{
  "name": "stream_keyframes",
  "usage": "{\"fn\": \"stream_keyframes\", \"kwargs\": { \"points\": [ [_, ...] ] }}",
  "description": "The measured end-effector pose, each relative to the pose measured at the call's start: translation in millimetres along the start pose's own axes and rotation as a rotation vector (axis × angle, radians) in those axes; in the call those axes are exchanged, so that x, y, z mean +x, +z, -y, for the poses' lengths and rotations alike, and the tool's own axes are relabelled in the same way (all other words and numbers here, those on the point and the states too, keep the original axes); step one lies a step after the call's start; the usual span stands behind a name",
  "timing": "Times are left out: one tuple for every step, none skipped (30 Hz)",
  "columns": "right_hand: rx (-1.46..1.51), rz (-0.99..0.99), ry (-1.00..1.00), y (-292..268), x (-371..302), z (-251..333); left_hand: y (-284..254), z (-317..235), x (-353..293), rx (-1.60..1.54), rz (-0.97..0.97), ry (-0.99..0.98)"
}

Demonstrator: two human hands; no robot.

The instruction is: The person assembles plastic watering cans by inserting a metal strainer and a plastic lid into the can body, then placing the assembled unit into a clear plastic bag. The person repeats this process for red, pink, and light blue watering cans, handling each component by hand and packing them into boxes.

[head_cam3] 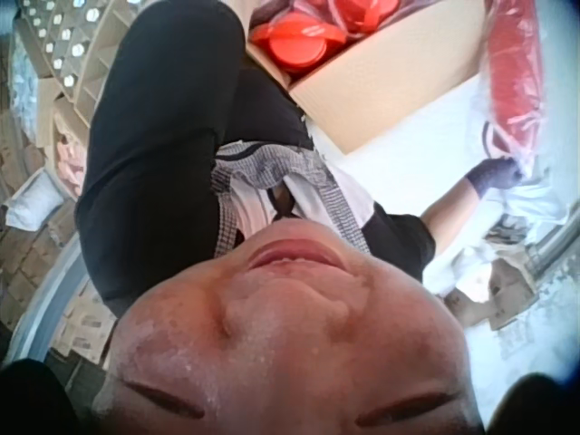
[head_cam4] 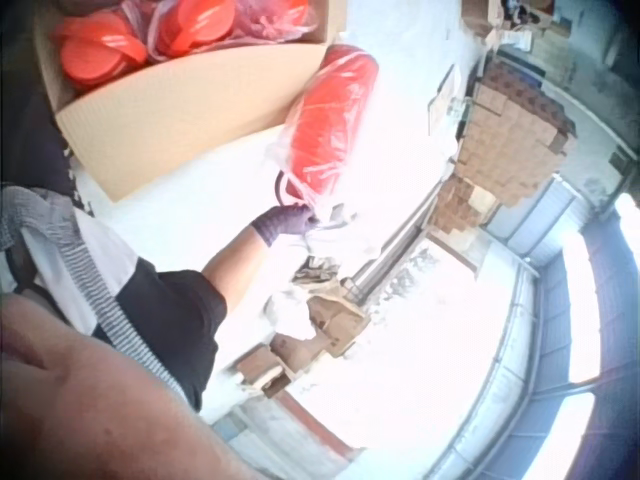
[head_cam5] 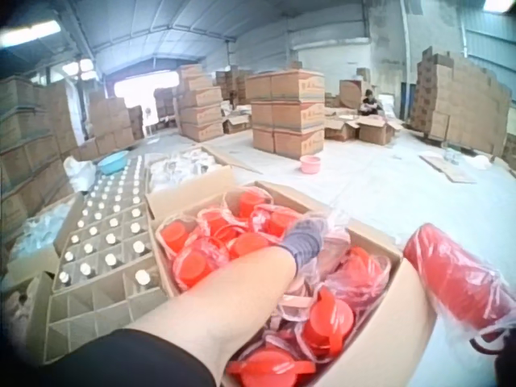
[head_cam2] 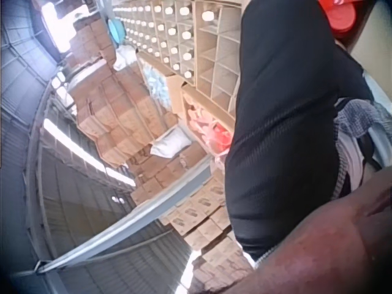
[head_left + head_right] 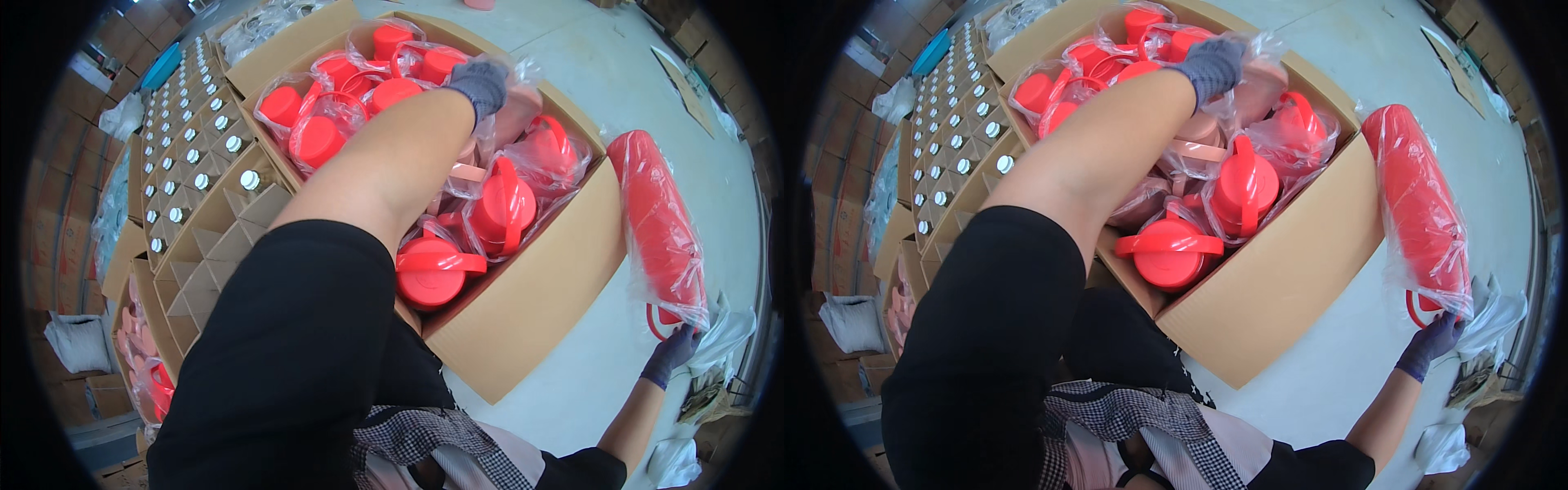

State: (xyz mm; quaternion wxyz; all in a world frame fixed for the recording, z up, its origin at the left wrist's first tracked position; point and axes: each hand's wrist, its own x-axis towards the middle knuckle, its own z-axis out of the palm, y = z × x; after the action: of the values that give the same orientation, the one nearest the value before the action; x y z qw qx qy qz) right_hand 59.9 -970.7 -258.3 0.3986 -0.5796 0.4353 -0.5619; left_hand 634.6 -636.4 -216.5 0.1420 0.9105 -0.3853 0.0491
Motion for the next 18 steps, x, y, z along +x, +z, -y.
{"fn": "stream_keyframes", "kwargs": {
  "points": [
    [0.0, 0.012, -0.008, 3, -6, 8, 9, 2, -11, 0.026, -0.034, -0.01],
    [-0.001, 0.027, -0.014, 7, -11, 18, 15, 4, -23, 0.01, 0.01, -0.021],
    [0.008, 0.052, -0.025, 10, -17, 28, 20, 6, -39, -0.002, 0.023, -0.027],
    [0.008, 0.037, -0.081, 13, -20, 41, 19, 6, -54, -0.021, 0.073, -0.031],
    [0.014, 0.017, -0.138, 13, -25, 52, 13, 9, -70, -0.104, -0.004, 0.004],
    [0.018, -0.004, -0.193, 13, -29, 66, 5, 12, -93, -0.203, -0.022, 0.05],
    [0.038, 0.054, -0.211, 10, -31, 81, -8, 18, -116, -0.336, -0.074, 0.075],
    [0.036, 0.09, -0.218, 7, -31, 96, -20, 25, -147, -0.413, -0.128, 0.106],
    [0.034, 0.119, -0.226, 3, -33, 113, -37, 33, -178, -0.511, -0.234, 0.19],
    [0.025, 0.149, -0.233, -2, -34, 130, -52, 40, -206, -0.581, -0.221, 0.098],
    [0.055, 0.172, -0.275, -6, -39, 146, -69, 48, -234, -0.722, -0.151, -0.003],
    [0.086, 0.201, -0.32, -8, -44, 159, -86, 52, -251, -0.796, -0.211, -0.046],
    [0.121, 0.239, -0.363, -6, -50, 174, -104, 56, -269, -0.863, -0.284, -0.077],
    [0.208, 0.293, -0.361, -2, -56, 188, -122, 57, -284, -0.914, -0.319, -0.162],
    [0.298, 0.358, -0.354, 4, -65, 201, -140, 56, -295, -1.075, -0.384, -0.193],
    [0.393, 0.428, -0.343, 15, -75, 214, -155, 55, -302, -1.222, -0.412, -0.276],
    [0.461, 0.528, -0.287, 24, -89, 225, -169, 54, -312, -1.359, -0.407, -0.346],
    [0.522, 0.635, -0.225, 35, -107, 238, -181, 58, -321, -1.408, -0.436, -0.322]
  ]
}}
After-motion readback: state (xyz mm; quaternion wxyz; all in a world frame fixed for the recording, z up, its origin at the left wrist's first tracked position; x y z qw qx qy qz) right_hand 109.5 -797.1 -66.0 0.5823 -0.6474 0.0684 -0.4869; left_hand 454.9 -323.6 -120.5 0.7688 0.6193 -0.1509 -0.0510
